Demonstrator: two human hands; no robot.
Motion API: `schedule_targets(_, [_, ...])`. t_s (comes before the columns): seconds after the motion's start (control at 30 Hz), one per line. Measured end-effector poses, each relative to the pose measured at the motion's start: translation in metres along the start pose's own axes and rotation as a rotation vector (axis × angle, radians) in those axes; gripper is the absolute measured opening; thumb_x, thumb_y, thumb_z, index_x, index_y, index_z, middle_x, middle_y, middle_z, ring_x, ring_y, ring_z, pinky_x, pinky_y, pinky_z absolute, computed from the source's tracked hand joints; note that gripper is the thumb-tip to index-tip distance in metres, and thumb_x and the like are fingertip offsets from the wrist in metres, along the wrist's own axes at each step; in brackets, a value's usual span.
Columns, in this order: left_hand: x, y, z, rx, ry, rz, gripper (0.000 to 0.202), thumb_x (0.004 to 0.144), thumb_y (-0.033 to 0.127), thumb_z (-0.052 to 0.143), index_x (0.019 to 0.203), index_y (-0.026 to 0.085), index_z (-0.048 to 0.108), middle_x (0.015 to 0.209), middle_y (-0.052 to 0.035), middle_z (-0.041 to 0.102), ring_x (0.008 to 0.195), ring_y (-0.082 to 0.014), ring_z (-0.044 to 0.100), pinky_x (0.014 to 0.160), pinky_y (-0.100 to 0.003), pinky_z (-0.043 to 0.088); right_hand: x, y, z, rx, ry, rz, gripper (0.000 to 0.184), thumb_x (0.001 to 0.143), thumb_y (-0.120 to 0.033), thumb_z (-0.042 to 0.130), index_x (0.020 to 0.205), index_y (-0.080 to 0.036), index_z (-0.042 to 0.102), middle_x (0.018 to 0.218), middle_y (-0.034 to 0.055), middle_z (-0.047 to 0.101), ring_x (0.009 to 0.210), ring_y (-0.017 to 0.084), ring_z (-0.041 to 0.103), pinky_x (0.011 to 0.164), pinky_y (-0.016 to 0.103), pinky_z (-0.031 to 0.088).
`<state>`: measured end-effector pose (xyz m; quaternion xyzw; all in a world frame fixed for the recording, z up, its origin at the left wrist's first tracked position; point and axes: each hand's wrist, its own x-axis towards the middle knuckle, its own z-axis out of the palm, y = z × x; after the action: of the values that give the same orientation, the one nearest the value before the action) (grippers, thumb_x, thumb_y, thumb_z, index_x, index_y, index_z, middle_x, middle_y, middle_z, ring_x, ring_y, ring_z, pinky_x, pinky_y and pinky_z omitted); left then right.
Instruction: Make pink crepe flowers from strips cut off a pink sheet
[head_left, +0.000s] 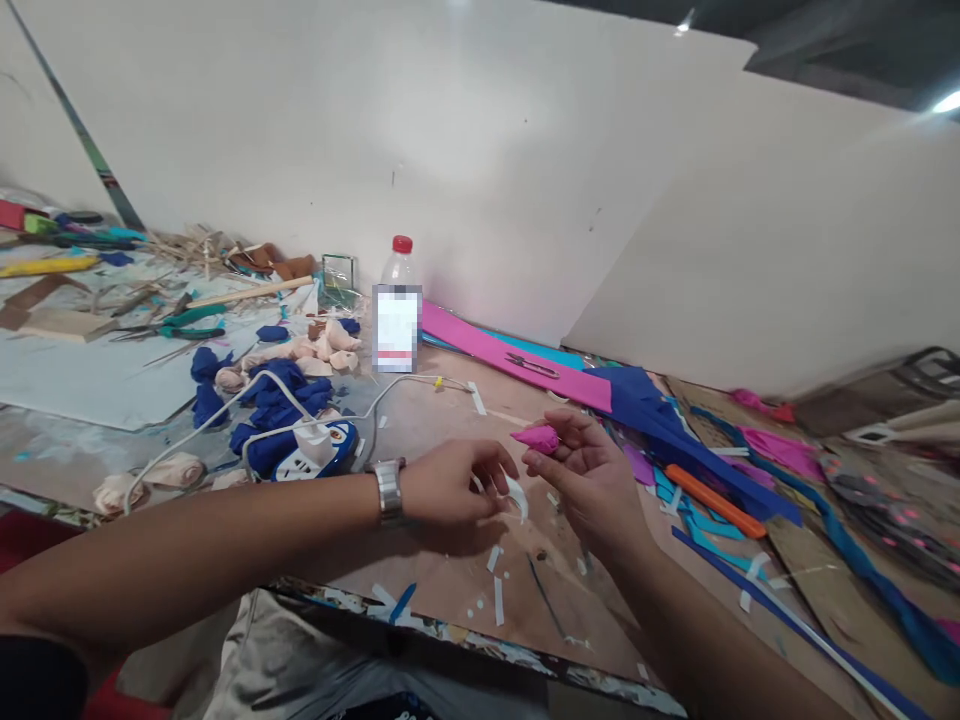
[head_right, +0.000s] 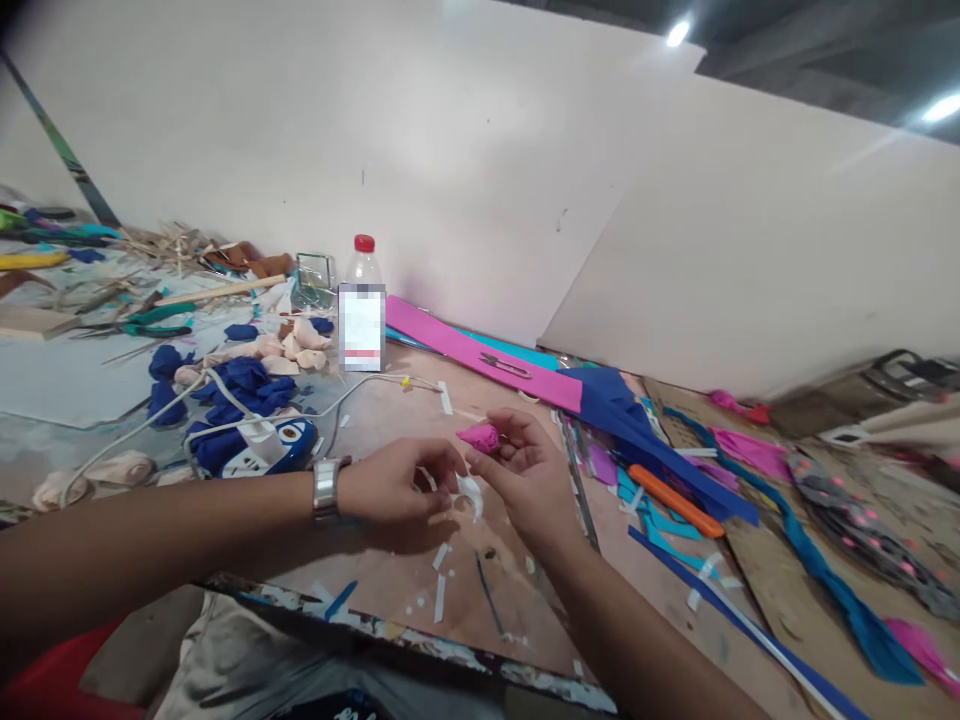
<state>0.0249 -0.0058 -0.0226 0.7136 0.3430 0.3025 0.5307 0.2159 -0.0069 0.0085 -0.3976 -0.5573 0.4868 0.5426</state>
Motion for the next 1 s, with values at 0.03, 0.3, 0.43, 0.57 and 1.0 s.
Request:
schedule_targets(0.03, [-0.002,0.0,0.001,0.132,-0.045,0.016,0.03,0.076,0.018,0.068,0.106,0.017,0.065,0.09,-0.004,0.07,0.071,-0.0155,0.064,0.064,-0.028,0.05,0.002,-0.004,0.0,-0.021,-0.019,0.016,0.044,0.066,-0.023,0.091,0.102,-0.026,0.065,0.093,0.0016,0.07,0.079,0.017,0.066,0.065,0.029,0.058])
schedule_targets(0.3, [-0.007,-0.003,0.005,0.716,-0.148,0.522,0.02,0.083,0.023,0.06,0.102,0.019,0.066,0.096,-0.0072,0.071,0.09,-0.0233,0.065,0.087,-0.037,0.05,0.064,-0.015,0.072,-0.32,-0.399,-0.067,0.037,0.07,-0.027,0.086,0.101,-0.022,0.067,0.092,0.0028,0.073,0.075,0.016,0.066,0.067,0.03,0.054])
schedule_targets(0.43, [-0.005,-0.007,0.002,0.808,-0.125,0.599,0.016,0.085,0.025,0.061,0.099,0.018,0.067,0.092,-0.0089,0.072,0.088,-0.0238,0.065,0.086,-0.038,0.05,0.114,0.003,0.149,-0.713,-0.637,-0.286,0.032,0.079,-0.028,0.079,0.109,-0.024,0.071,0.101,0.0011,0.073,0.069,0.013,0.062,0.069,0.028,0.048])
schedule_targets(0.57, [-0.003,-0.009,-0.001,0.819,-0.146,0.575,0.025,0.079,0.027,0.068,0.103,0.018,0.07,0.104,-0.0104,0.074,0.097,-0.0256,0.068,0.086,-0.037,0.052,0.149,0.033,0.207,-1.105,-0.814,-0.432,0.033,0.083,-0.021,0.074,0.115,-0.022,0.07,0.1,0.0021,0.075,0.084,0.017,0.066,0.073,0.026,0.043])
schedule_targets(1.0, [-0.002,-0.015,-0.005,0.854,-0.164,0.545,0.027,0.078,0.024,0.067,0.105,0.02,0.069,0.119,-0.0087,0.072,0.115,-0.0303,0.063,0.101,-0.042,0.049,0.158,0.067,0.232,-1.326,-0.838,-0.502,0.025,0.085,-0.026,0.068,0.109,-0.018,0.07,0.104,0.013,0.075,0.094,0.03,0.068,0.073,0.031,0.044])
